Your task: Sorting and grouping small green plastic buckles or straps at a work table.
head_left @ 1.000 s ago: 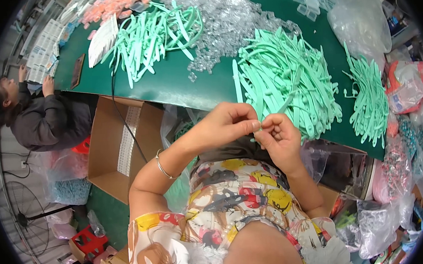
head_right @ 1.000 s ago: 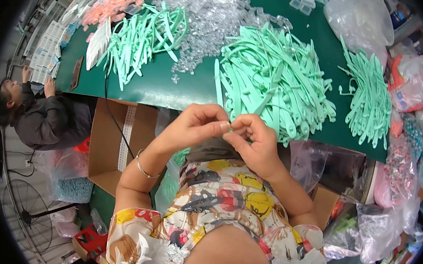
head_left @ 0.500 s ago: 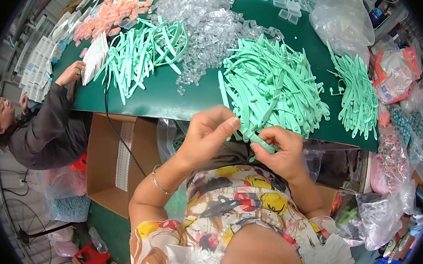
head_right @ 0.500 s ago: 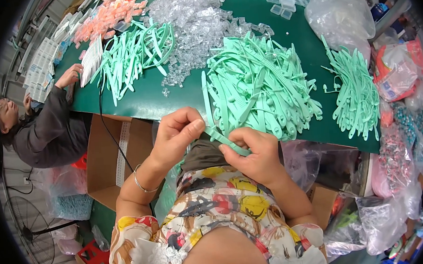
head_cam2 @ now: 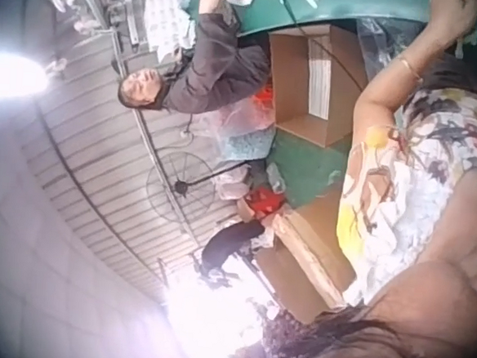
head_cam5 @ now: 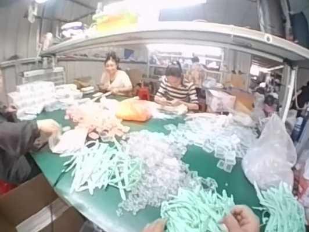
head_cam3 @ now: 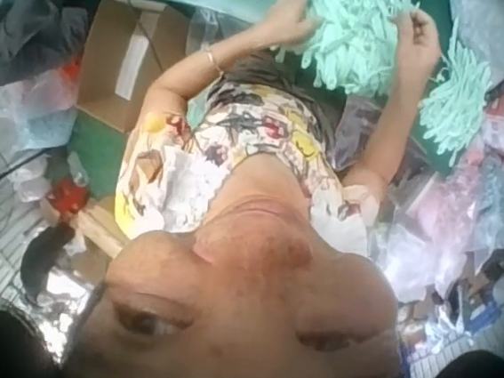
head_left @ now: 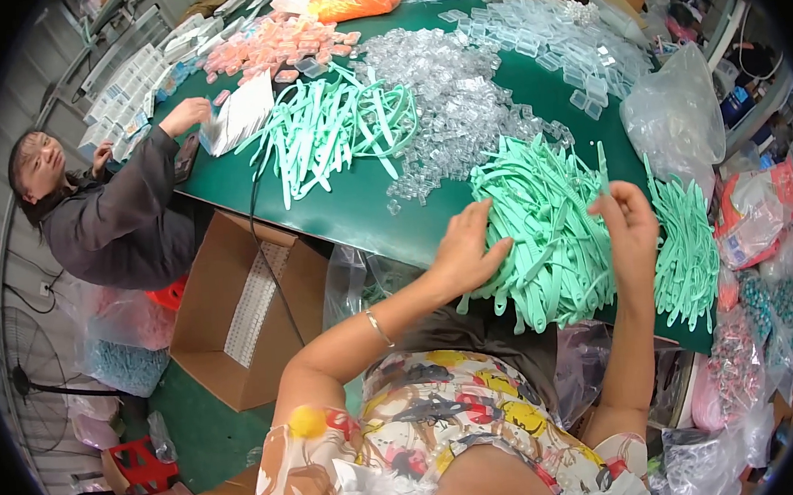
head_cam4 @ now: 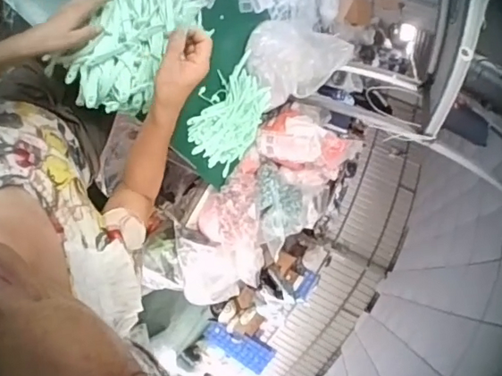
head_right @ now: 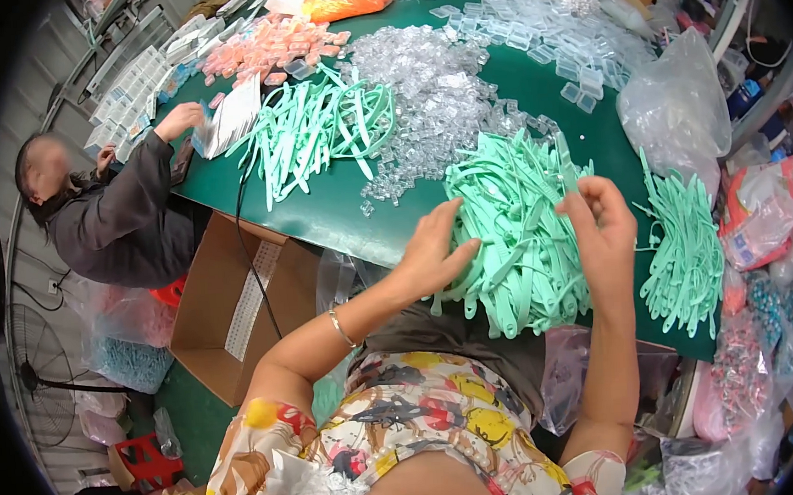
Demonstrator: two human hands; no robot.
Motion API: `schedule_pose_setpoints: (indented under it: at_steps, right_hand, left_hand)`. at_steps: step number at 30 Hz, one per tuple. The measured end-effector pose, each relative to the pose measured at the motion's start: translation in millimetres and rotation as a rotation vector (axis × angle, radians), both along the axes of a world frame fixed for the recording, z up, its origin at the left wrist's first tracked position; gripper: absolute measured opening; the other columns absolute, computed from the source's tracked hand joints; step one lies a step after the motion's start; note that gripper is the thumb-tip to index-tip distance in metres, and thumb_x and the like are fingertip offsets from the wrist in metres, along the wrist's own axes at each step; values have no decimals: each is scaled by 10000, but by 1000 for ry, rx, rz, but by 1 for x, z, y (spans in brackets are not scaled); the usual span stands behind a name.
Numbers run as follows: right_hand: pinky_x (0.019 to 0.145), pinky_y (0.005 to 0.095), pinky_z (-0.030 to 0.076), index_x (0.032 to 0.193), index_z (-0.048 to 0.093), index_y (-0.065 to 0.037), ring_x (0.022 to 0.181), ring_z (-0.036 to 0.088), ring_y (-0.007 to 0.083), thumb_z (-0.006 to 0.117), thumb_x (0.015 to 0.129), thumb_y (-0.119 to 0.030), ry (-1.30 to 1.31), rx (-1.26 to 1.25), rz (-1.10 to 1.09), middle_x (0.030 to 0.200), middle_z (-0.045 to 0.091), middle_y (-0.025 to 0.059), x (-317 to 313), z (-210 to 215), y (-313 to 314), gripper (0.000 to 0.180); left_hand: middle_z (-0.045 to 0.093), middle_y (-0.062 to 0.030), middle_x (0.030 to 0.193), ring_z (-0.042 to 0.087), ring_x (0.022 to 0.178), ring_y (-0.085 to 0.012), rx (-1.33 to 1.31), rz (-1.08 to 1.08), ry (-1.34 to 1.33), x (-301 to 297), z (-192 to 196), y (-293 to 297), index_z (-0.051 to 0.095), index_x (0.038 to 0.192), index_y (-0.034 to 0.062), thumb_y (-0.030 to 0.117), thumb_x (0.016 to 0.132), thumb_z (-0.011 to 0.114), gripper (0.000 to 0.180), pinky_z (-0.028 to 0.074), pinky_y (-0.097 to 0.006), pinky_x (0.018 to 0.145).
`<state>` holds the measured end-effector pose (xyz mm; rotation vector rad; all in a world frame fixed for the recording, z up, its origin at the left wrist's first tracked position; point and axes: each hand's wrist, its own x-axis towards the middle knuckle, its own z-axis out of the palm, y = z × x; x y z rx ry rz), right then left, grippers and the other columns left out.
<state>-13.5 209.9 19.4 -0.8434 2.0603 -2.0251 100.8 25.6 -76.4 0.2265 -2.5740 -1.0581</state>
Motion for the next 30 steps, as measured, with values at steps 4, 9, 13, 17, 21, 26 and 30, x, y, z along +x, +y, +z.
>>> schedule_pose_setpoints:
  at_steps: [4, 9, 13, 17, 21, 26, 30]
  right_hand:
    - [864, 359, 394, 1076, 523, 34, 979, 516, 301, 574, 845, -213, 479, 464, -115, 1025, 563, 165, -50, -70, -9, 342]
    - [883, 374, 385, 1137, 514, 26, 1015, 503, 310, 548, 862, -249, 280, 453, -73, 1081, 556, 192, -55, -79, -9, 391]
    - [884, 368, 384, 1164, 516, 4, 1022, 494, 298, 519, 884, -243, 250, 461, -171, 1073, 560, 183, -59, -83, -25, 373]
    - [889, 368, 379, 1176, 507, -7, 1031, 481, 285, 511, 890, -248, 134, 400, -281, 1085, 549, 183, -57, -84, -35, 373]
    - [882, 340, 384, 1171, 499, 13, 1010, 496, 244, 497, 897, -224, 34, 279, -213, 1092, 544, 167, -59, -85, -43, 362]
    - [877, 288, 386, 1187, 468, 39, 979, 507, 167, 458, 908, -143, -137, 119, -168, 1108, 534, 106, -47, -74, -51, 334]
    - [917, 295, 365, 1228, 425, 24, 1052, 477, 178, 462, 909, -126, -16, 209, -221, 1182, 489, 117, -49, -81, -47, 355]
  left_hand:
    - [310, -260, 1361, 280, 1264, -385, 356, 28, 88, -26, -13, 17, 249, 1347, -53, 336, 843, 539, 699, 220, -415, 1053]
    - [258, -255, 1391, 206, 1306, -378, 554, 54, 130, -47, -5, 25, 226, 1362, -50, 369, 830, 556, 753, 168, -416, 1074]
    - [278, -263, 1371, 225, 1288, -391, 508, 34, 211, -77, -8, 20, 230, 1352, -60, 322, 798, 598, 768, 186, -424, 1066]
    - [297, -245, 1369, 264, 1283, -356, 524, -17, 227, -97, -6, 16, 227, 1354, -59, 286, 812, 586, 736, 209, -397, 1061]
    - [325, -239, 1363, 298, 1282, -334, 496, -47, 220, -106, -8, 8, 246, 1355, -41, 280, 830, 575, 697, 234, -372, 1056]
    - [343, -281, 1329, 303, 1256, -403, 426, -87, 264, -111, -18, -1, 286, 1320, -68, 308, 829, 559, 676, 237, -432, 1044]
    - [409, -268, 1238, 380, 1132, -418, 321, -42, 293, -108, -20, -4, 339, 1282, -58, 299, 795, 592, 655, 310, -437, 978]
